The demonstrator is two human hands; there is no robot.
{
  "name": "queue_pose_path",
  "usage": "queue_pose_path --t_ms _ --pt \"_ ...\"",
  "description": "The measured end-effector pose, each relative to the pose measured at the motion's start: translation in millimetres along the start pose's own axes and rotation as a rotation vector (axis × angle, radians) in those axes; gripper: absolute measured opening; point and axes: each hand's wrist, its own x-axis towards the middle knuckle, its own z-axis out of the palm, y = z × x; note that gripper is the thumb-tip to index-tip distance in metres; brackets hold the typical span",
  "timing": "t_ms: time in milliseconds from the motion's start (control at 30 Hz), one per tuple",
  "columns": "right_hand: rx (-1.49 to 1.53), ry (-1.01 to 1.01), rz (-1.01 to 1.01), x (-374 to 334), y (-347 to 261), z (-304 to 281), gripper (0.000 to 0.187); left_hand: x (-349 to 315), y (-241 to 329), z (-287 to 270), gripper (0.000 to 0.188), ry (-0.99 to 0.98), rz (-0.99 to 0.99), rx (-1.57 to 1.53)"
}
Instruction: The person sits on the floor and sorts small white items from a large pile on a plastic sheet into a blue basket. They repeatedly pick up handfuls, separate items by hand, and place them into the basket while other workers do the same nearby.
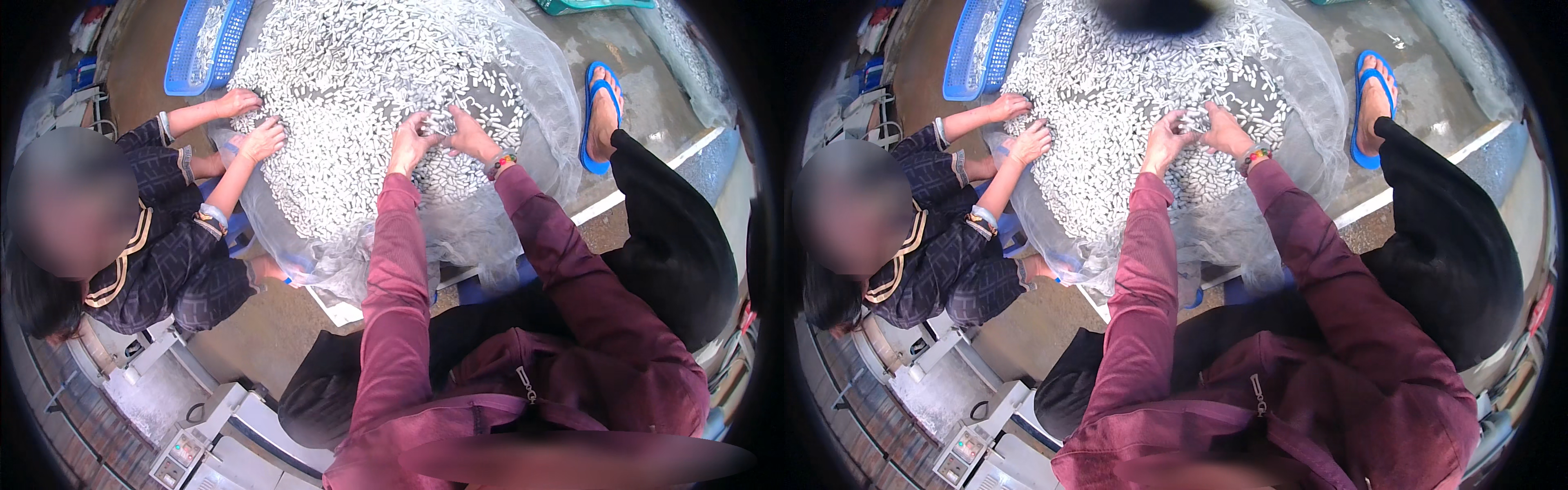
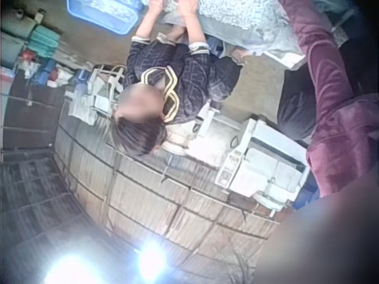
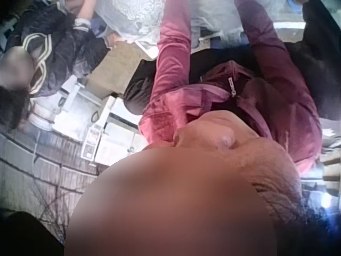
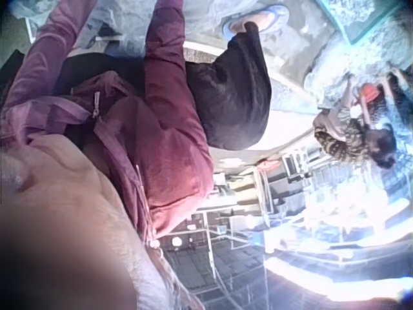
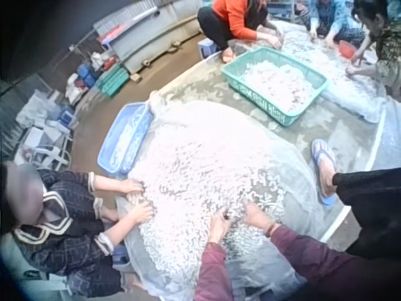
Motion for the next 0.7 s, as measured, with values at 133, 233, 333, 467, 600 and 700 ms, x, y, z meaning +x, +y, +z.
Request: queue_pose_path --t_ms 133,233,333,467,600,700 --pt "0.465 -0.31 0.079 -13.8 -25.7 -19.3 0.071 -30.5 14.3 -14.3 0.038 -0.056 0.012 -0.297" --pt "0.674 -0.405 0.024 -24.2 -44.2 -36.6 0.067 -58.4 23.4 -37.1 0.027 -0.061 0.045 -0.371" --pt "0.657 -0.29 0.026 -35.8 -49.3 -44.4 0.065 -74.1 25.6 -50.8 0.029 -0.033 -0.031 -0.14" --pt "0.592 -0.105 0.101 -47.6 -39.2 -39.4 0.07 -77.9 21.0 -48.9 0.036 0.123 0.047 0.44" --pt "0.586 -0.206 0.134 -48.3 -36.2 -34.3 0.048 -81.1 22.1 -46.2 0.044 0.19 -0.035 0.407" --pt "0.43 -0.267 0.033 -46.1 -41.3 -35.3 0.033 -85.0 26.2 -50.1 0.041 0.204 -0.068 0.467"
